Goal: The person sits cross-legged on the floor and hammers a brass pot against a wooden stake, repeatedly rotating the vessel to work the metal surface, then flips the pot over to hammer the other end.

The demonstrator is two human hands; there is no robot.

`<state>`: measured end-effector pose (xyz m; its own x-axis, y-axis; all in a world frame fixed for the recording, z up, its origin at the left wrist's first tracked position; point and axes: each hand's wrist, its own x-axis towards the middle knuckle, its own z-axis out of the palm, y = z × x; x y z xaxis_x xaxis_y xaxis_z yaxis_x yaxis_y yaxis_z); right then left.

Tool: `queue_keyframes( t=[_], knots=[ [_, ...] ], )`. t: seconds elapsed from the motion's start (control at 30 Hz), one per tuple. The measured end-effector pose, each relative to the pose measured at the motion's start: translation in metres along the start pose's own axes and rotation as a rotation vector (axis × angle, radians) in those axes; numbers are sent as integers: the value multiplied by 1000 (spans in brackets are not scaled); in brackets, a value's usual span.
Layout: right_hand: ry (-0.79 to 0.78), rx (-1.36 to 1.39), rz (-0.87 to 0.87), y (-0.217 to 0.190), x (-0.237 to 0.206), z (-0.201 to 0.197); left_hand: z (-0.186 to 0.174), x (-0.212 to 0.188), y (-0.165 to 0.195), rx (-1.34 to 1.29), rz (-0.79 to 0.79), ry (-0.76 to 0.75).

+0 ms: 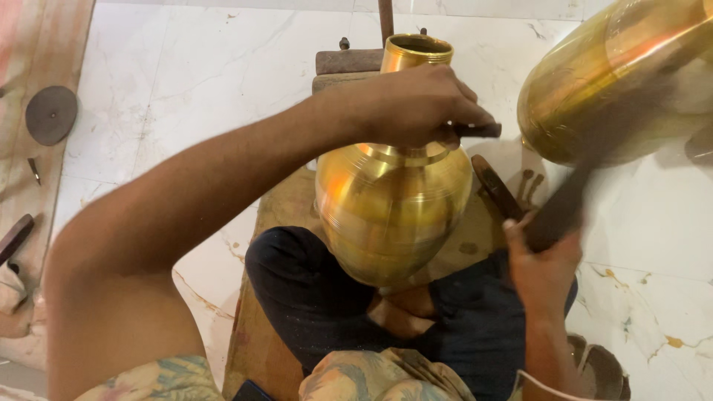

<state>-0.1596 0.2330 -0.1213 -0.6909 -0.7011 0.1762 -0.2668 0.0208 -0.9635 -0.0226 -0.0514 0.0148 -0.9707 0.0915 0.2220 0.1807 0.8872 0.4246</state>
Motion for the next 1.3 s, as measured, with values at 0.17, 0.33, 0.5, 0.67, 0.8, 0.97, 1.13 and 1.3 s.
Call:
queue_keyframes(
  t=[0.17,0.33,0.5,0.67,0.8,0.97,1.13,1.3],
  knots=[
    [111,-81,-143,22,-33,20,-10,11,6,-70,-36,-273],
    [134,-115,-66,23,-40,29,-17,5,8,-80,-62,-281],
    [91,-408,-165,15,-39,22,-16,-9,0,-135,14,-189],
    [51,-380,-52,-3,-38,16,-5,-13,-5,-141,-29,25],
    [16,-135,86,-15,-35,15,3,-10,-8,-83,-116,83],
    [156,268,81,-26,-24,17,3,-5,-14,0,25,70],
    [52,-419,-271,-33,-6,15,2,-5,-13,-46,-18,-8],
    [-14,-35,-69,-34,11,5,3,-14,-12,-5,49,169]
  ],
)
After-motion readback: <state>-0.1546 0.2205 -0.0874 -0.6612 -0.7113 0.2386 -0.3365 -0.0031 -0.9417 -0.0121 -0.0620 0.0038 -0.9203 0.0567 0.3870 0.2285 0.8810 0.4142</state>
